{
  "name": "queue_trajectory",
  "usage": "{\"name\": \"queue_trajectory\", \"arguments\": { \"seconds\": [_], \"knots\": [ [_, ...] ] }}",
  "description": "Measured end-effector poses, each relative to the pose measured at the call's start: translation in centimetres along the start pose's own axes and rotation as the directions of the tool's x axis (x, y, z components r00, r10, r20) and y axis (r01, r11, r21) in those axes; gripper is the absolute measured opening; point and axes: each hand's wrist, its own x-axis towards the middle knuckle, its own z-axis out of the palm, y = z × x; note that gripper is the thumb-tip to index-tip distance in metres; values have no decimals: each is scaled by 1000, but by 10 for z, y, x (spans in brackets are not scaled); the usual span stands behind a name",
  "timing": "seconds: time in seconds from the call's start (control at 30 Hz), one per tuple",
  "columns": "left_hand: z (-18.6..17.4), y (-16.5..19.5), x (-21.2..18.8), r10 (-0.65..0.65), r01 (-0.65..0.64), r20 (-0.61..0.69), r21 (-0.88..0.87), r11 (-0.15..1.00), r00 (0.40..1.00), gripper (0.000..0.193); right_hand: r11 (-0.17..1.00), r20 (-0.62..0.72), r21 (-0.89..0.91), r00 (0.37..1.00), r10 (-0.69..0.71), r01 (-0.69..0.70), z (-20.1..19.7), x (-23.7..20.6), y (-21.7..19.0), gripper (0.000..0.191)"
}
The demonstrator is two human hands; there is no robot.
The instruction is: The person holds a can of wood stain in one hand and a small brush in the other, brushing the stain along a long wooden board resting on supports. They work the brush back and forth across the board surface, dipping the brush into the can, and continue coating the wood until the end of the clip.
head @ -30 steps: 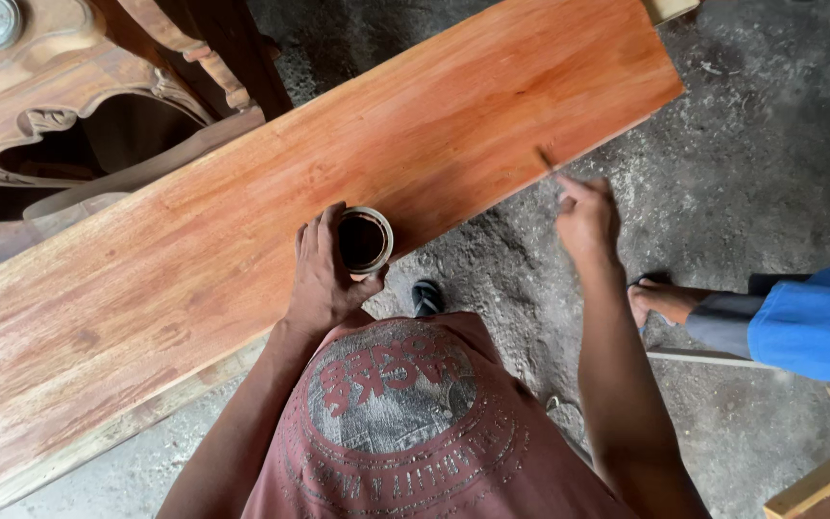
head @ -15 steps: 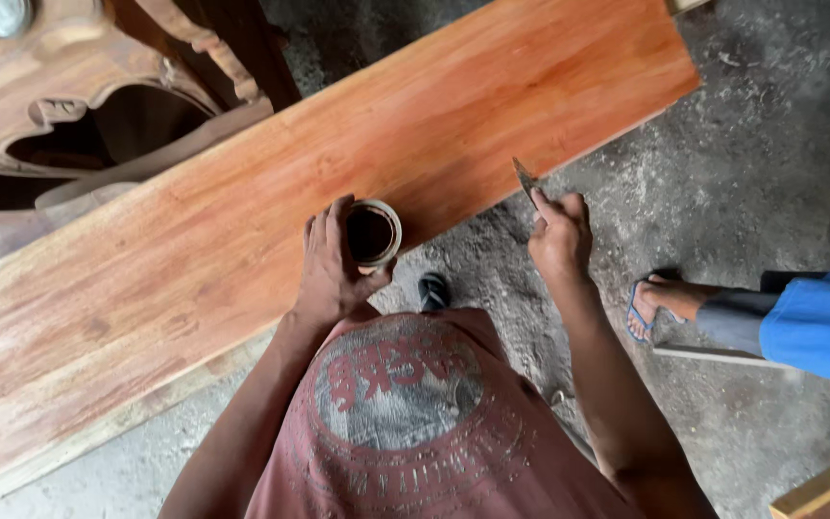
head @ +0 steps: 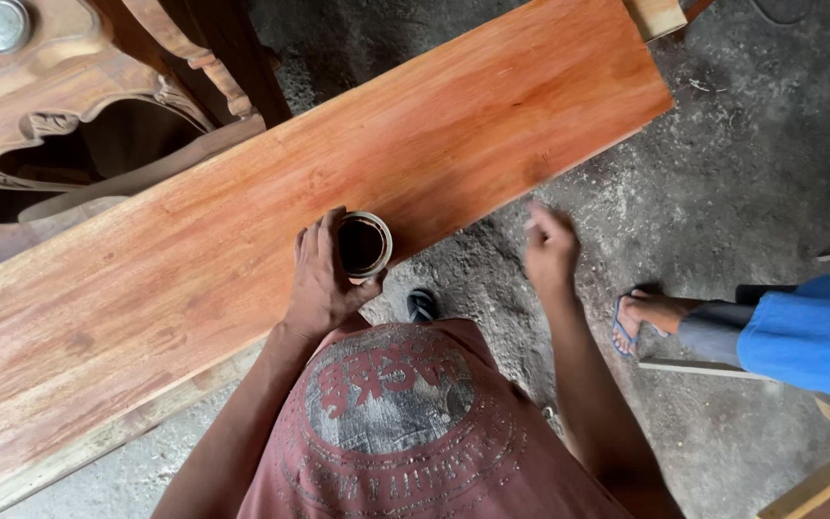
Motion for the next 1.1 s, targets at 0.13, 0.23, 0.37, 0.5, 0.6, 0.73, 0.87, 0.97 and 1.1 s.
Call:
{"name": "queue_trajectory", "arguments": {
  "seconds": [0.13,0.23,0.37,0.5,0.6,0.73,0.87,0.97,1.1],
  "knots": [
    [2,1,0,3,-3,4,22,1000,1000,95,996,-358,-24,929,-91,88,8,18,6,40],
    [4,3,1,1,-1,23,27,1000,1000,94,981,-346,-61,919,-192,182,18,13,4,41],
    [5,5,4,16,-17,11,23,1000,1000,95,971,-254,-99,938,-234,216,17,-24,4,40],
    [5,5,5,6,-6,15,13,1000,1000,96,989,-104,-69,985,-137,130,-8,-28,2,29],
    [7,4,4,15,-15,8,2,1000,1000,95,943,-131,188,944,302,-276,-15,6,7,18],
    [9,6,4,-4,3,20,18,1000,1000,94,826,-73,463,914,398,-323,-1,43,19,9],
    [8,8,8,-9,9,11,23,1000,1000,94,993,-191,110,980,52,-32,-1,27,29,11],
    [5,8,9,8,-9,19,22,1000,1000,96,932,-100,182,937,334,-312,-17,6,33,9],
    [5,5,8,3,-3,3,50,999,1000,93,986,-126,-116,987,102,-117,-42,17,40,15]
  ]
}}
